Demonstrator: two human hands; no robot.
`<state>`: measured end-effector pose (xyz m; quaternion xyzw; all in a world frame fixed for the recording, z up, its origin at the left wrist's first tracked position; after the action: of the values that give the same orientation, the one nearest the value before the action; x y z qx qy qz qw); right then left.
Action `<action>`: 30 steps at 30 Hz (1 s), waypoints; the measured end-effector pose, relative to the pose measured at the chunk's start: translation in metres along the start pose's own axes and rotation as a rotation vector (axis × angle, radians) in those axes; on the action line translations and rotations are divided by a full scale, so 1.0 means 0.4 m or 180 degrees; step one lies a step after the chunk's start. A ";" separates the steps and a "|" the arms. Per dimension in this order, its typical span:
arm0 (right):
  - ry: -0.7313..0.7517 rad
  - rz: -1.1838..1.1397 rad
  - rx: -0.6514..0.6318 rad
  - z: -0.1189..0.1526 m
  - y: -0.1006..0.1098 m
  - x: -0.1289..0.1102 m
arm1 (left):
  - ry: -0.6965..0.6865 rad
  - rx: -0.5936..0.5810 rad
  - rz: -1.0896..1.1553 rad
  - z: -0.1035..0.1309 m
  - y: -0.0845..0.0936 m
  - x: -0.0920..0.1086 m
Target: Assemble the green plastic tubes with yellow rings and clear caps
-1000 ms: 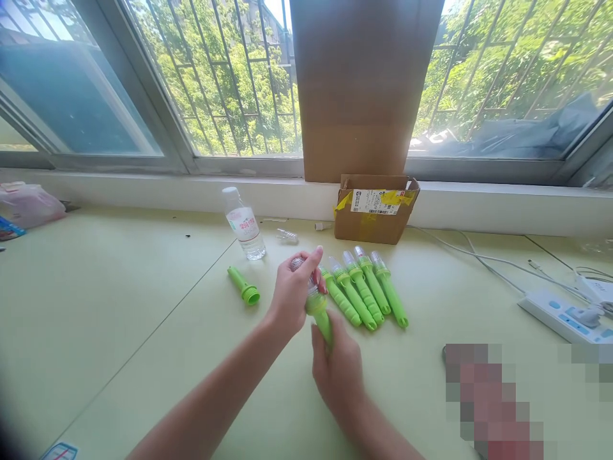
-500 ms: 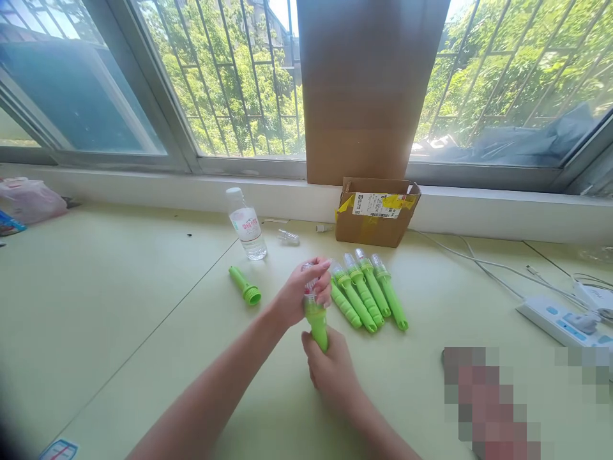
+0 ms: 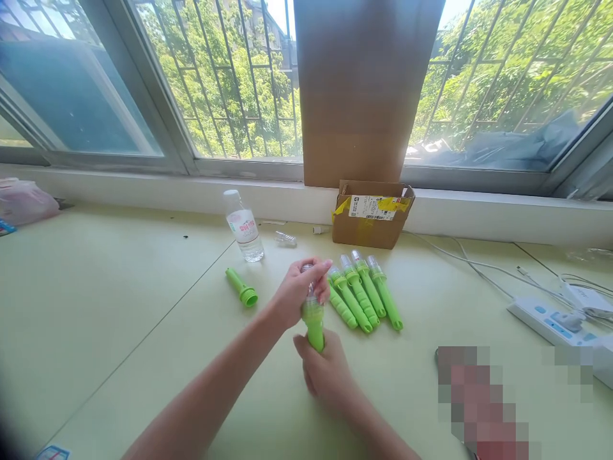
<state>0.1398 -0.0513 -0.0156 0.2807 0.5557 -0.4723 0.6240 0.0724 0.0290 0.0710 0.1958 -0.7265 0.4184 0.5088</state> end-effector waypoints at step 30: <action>-0.0569 -0.0418 -0.0162 -0.009 0.023 -0.009 | 0.0408 0.1003 0.0724 -0.023 0.065 -0.046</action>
<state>0.1468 -0.0437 -0.0146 0.1846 0.5268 -0.5211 0.6457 0.0666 0.0486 0.0450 0.1626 -0.6356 0.5933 0.4665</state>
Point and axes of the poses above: each hand's wrist, its own z-axis away from the middle knuckle, its own y-axis out of the back of the hand, x = y × z, the point moved 2 cm from there along -z, towards the middle knuckle, and after that the axes turned 13 degrees about -x, right-handed, at the moved point
